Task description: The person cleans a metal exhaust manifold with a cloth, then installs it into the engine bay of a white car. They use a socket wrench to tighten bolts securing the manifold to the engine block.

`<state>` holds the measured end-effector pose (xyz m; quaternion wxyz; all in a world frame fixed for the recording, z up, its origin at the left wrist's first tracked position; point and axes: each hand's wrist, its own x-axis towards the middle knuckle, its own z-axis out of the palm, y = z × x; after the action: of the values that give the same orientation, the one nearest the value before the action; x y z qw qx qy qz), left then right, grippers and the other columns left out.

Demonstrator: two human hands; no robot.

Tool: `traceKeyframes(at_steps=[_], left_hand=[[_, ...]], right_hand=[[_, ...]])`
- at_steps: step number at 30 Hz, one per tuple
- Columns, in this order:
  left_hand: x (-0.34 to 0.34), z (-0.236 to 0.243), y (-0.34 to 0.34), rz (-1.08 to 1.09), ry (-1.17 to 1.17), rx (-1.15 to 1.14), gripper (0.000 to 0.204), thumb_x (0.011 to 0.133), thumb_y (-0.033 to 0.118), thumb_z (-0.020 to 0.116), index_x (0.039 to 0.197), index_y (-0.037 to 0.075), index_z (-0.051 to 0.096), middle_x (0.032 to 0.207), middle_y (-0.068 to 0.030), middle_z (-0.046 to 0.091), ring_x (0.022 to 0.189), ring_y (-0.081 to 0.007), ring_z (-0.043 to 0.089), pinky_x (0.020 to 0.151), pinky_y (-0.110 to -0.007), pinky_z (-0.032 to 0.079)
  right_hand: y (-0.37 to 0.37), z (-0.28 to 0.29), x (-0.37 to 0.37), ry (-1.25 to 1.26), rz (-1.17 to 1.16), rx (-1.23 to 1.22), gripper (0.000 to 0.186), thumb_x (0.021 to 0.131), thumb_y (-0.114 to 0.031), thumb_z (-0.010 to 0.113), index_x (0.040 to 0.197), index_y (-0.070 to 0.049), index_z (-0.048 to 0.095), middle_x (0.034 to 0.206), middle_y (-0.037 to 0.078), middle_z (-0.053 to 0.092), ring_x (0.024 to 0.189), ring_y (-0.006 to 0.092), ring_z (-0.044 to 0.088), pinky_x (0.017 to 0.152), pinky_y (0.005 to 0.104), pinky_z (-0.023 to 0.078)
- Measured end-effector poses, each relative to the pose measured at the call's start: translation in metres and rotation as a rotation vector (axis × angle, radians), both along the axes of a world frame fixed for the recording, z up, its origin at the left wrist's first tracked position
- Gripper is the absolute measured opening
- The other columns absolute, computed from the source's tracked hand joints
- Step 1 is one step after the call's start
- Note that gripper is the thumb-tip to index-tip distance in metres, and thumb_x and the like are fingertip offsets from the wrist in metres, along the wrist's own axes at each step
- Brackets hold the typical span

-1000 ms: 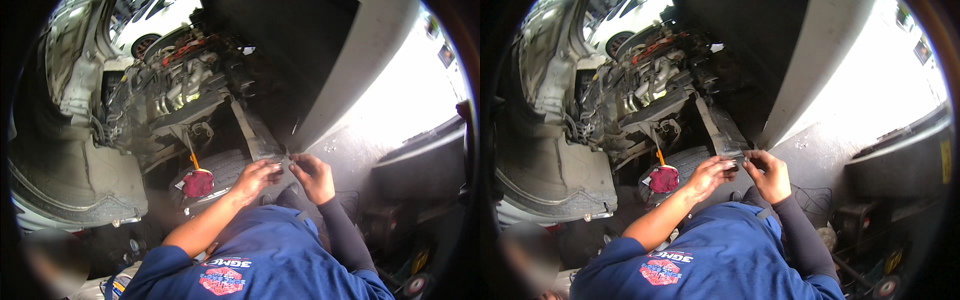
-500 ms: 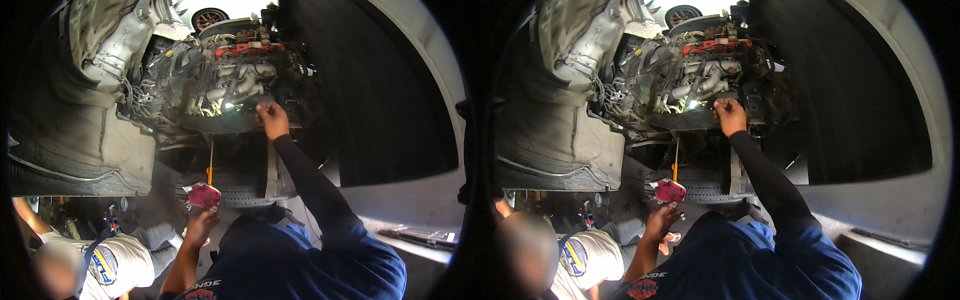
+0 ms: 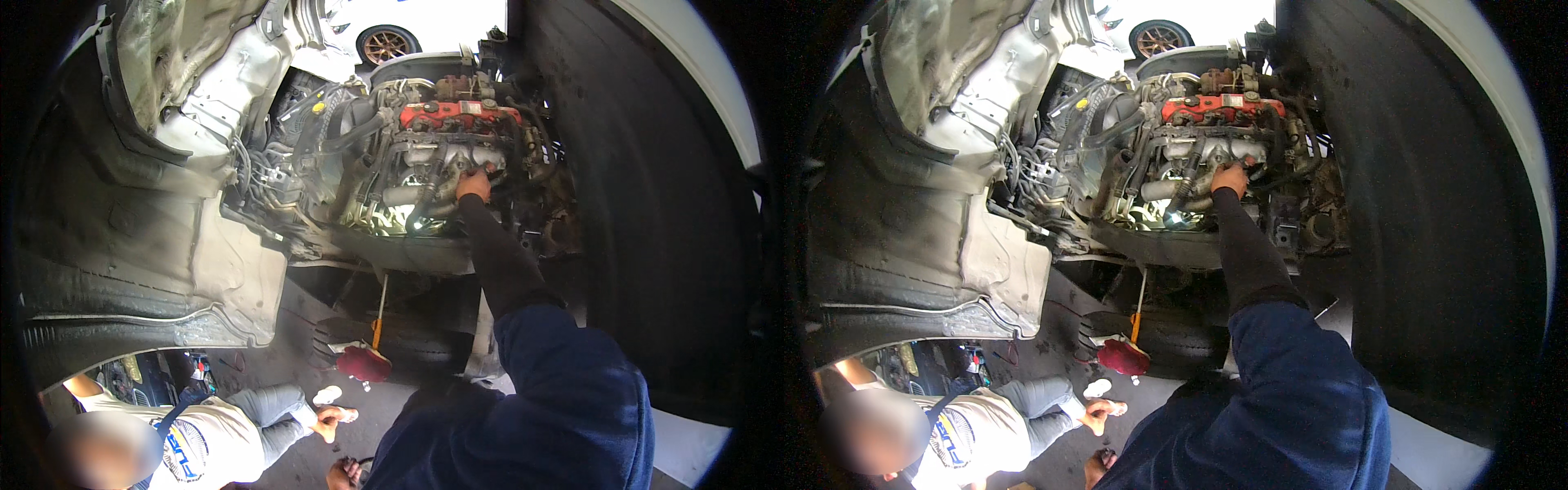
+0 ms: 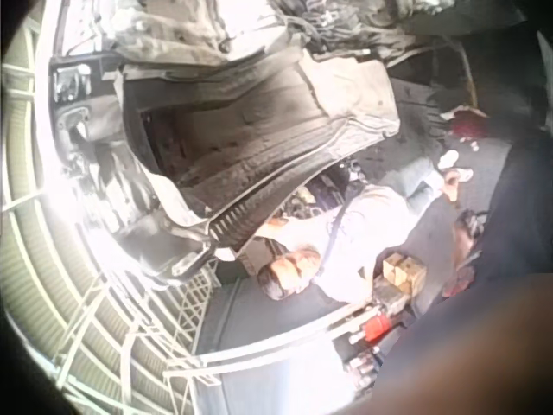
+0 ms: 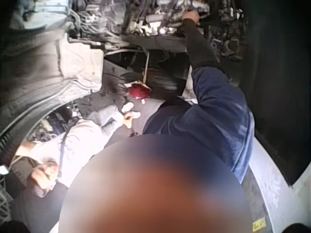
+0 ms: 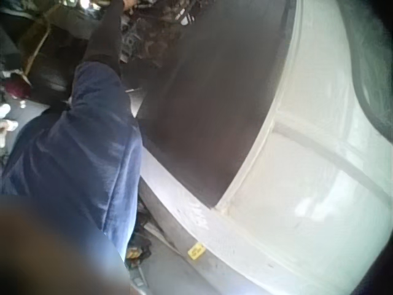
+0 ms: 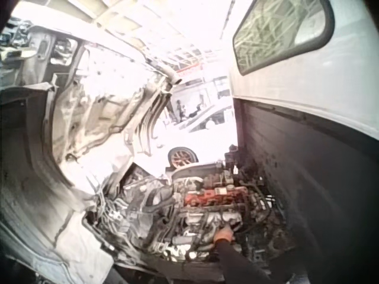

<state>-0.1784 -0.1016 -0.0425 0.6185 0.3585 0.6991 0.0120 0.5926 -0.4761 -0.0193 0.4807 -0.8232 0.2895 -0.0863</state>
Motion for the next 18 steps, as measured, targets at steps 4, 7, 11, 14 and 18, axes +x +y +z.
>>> traceKeyframes(at_steps=[4,7,11,14,18], left_hand=[[0.009,0.001,0.002,0.028,-0.004,-0.033,0.02,0.106,0.025,0.051,0.102,0.01,0.065,0.089,-0.0063,0.062,0.073,-0.0227,0.062,0.072,-0.039,0.055],[0.026,0.001,0.012,0.022,-0.013,-0.034,0.021,0.105,0.026,0.051,0.103,0.01,0.065,0.09,-0.0067,0.063,0.074,-0.0232,0.062,0.072,-0.04,0.055],[0.05,0.002,0.03,-0.001,-0.037,-0.035,0.022,0.105,0.026,0.05,0.104,0.01,0.065,0.091,-0.0072,0.064,0.075,-0.0239,0.063,0.073,-0.04,0.056],[0.066,0.002,0.044,-0.02,-0.063,-0.036,0.023,0.105,0.027,0.05,0.104,0.009,0.065,0.092,-0.0076,0.064,0.076,-0.0245,0.063,0.074,-0.041,0.056],[0.086,0.001,0.061,-0.047,-0.094,-0.038,0.025,0.105,0.028,0.05,0.105,0.009,0.066,0.093,-0.0081,0.065,0.077,-0.0252,0.064,0.074,-0.042,0.056]], right_hand=[[0.009,-0.004,0.014,-0.011,-0.008,-0.1,0.039,0.103,-0.031,0.069,0.132,-0.004,0.067,0.12,0.02,0.075,0.106,0.0394,0.073,0.094,0.0542,0.06],[0.014,-0.01,0.021,-0.013,-0.037,-0.121,0.043,0.102,-0.031,0.07,0.134,-0.003,0.065,0.128,0.02,0.071,0.115,0.0394,0.069,0.099,0.0526,0.057],[0.022,-0.017,0.024,-0.074,-0.069,-0.132,0.042,0.099,-0.029,0.072,0.13,-0.002,0.064,0.134,0.021,0.066,0.126,0.0392,0.061,0.106,0.0516,0.052],[0.029,-0.021,0.022,-0.152,-0.141,-0.167,0.036,0.099,-0.028,0.072,0.124,-0.003,0.065,0.131,0.02,0.064,0.125,0.0403,0.059,0.105,0.0526,0.051],[0.036,-0.025,0.02,-0.169,-0.187,-0.173,0.031,0.102,-0.03,0.068,0.121,-0.005,0.067,0.129,0.021,0.063,0.123,0.0424,0.059,0.103,0.0547,0.05]])
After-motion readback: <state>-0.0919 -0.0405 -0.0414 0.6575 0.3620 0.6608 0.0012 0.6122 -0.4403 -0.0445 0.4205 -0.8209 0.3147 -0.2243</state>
